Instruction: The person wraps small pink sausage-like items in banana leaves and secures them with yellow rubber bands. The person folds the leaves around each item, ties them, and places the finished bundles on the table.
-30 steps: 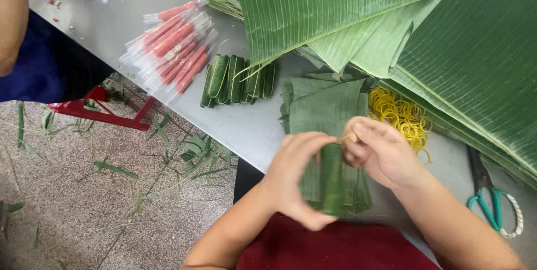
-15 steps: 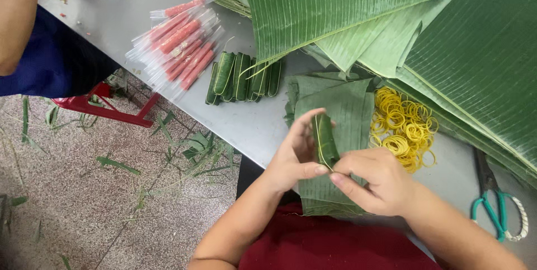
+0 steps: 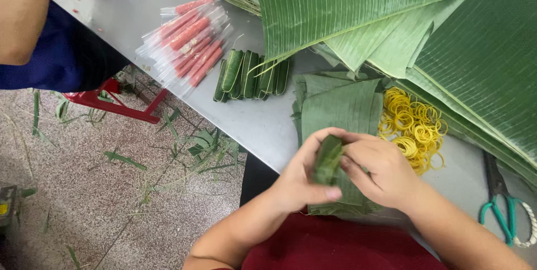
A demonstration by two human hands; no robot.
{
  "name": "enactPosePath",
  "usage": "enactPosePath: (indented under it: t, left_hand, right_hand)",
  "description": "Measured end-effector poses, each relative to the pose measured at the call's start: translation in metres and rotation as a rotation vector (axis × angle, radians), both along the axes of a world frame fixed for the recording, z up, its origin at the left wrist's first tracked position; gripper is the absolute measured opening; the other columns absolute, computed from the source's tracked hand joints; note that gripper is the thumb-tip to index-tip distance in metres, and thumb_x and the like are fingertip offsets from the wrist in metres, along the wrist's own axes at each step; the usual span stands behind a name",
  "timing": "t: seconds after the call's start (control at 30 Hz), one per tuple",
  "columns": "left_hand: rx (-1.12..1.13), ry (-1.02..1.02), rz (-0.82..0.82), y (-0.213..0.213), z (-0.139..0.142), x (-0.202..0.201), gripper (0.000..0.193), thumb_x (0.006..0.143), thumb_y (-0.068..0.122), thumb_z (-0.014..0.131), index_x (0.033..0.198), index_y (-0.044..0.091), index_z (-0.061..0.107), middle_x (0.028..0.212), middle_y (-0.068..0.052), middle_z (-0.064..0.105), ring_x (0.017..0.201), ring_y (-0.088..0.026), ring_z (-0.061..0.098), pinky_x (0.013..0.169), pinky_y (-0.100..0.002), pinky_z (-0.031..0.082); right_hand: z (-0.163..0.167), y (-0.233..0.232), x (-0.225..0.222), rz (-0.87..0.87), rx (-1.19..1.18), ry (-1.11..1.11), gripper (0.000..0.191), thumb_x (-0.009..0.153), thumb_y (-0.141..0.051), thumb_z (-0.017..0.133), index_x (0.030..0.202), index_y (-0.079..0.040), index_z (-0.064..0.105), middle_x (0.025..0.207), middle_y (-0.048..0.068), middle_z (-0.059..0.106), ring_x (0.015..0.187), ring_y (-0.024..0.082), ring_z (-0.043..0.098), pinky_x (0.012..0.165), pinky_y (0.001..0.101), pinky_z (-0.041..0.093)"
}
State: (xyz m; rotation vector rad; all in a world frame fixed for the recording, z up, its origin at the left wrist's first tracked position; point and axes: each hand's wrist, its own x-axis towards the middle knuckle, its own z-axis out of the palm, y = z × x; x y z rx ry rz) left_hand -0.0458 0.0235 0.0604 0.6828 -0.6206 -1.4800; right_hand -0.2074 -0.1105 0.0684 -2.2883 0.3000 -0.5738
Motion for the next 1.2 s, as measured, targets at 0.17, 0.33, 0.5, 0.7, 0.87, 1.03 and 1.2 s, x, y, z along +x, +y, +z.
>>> enactPosePath:
  t: [0.17, 0.33, 0.5, 0.7, 0.87, 1.03, 1.2]
  left_hand:
    - [-0.141, -0.222, 0.121, 0.001, 0.015, -0.006, 0.085, 0.080, 0.041, 0.088, 0.147, 0.010, 0.045, 0.146, -0.006, 0.054, 0.139, -0.019, 0.052, 0.119, -0.034, 0.042]
    - [-0.153, -0.873, 0.336, -0.006, -0.005, -0.008, 0.043, 0.094, 0.024, 0.079, 0.130, 0.007, 0.063, 0.129, -0.012, 0.070, 0.123, -0.024, 0.070, 0.109, -0.034, 0.055]
    - [-0.037, -0.830, 0.537, -0.010, -0.021, 0.001, 0.009, 0.100, 0.010, 0.071, 0.106, 0.005, 0.071, 0.107, -0.010, 0.073, 0.099, -0.022, 0.071, 0.090, -0.033, 0.056]
    - [-0.095, -1.300, 0.636, -0.026, -0.019, 0.028, 0.013, 0.090, 0.007, 0.075, 0.102, 0.008, 0.070, 0.099, -0.008, 0.072, 0.091, -0.026, 0.069, 0.081, -0.035, 0.052]
    - [-0.325, -1.716, 0.582, -0.087, -0.029, 0.042, 0.031, 0.088, 0.009, 0.067, 0.119, 0.007, 0.068, 0.120, -0.008, 0.067, 0.109, -0.029, 0.066, 0.089, -0.040, 0.053]
    - [-0.398, -2.134, 0.300, -0.155, -0.052, 0.052, 0.031, 0.084, 0.015, 0.060, 0.112, 0.012, 0.073, 0.107, -0.005, 0.066, 0.104, -0.026, 0.064, 0.081, -0.041, 0.052]
    - [-0.418, -2.300, 0.332, -0.171, -0.069, 0.051, 0.021, 0.085, 0.020, 0.062, 0.099, 0.010, 0.074, 0.101, -0.009, 0.066, 0.099, -0.028, 0.062, 0.081, -0.042, 0.050]
  right_hand:
    - [0.001, -0.008, 0.000, 0.023, -0.110, 0.006, 0.019, 0.077, -0.017, 0.072, 0.087, -0.002, 0.064, 0.072, 0.015, 0.061, 0.069, 0.038, 0.062, 0.060, 0.0449, 0.050]
    - [-0.001, 0.004, 0.008, 0.034, 0.111, -0.088, 0.020, 0.085, -0.017, 0.070, 0.099, -0.002, 0.067, 0.083, 0.014, 0.065, 0.074, 0.032, 0.066, 0.061, 0.0402, 0.051]
    - [0.001, 0.005, 0.004, -0.106, 0.107, 0.186, 0.015, 0.086, -0.020, 0.074, 0.090, -0.006, 0.071, 0.076, 0.010, 0.069, 0.067, 0.027, 0.067, 0.060, 0.0371, 0.052]
    - [0.009, -0.017, -0.004, -0.075, 0.211, 0.193, 0.017, 0.087, -0.022, 0.074, 0.081, -0.006, 0.071, 0.068, 0.007, 0.067, 0.060, 0.023, 0.064, 0.057, 0.0339, 0.050]
    - [0.010, -0.017, 0.000, 0.025, 0.211, 0.204, 0.018, 0.087, -0.024, 0.074, 0.082, -0.006, 0.072, 0.070, 0.007, 0.069, 0.062, 0.023, 0.067, 0.058, 0.0340, 0.051]
    - [0.010, -0.013, 0.006, 0.077, 0.155, 0.249, 0.019, 0.088, -0.025, 0.072, 0.088, -0.006, 0.073, 0.076, 0.008, 0.071, 0.069, 0.025, 0.070, 0.062, 0.0368, 0.054]
    - [0.010, -0.011, 0.012, -0.041, -0.096, 0.315, 0.031, 0.084, -0.029, 0.074, 0.103, -0.005, 0.068, 0.100, 0.013, 0.070, 0.097, 0.033, 0.065, 0.084, 0.0445, 0.052]
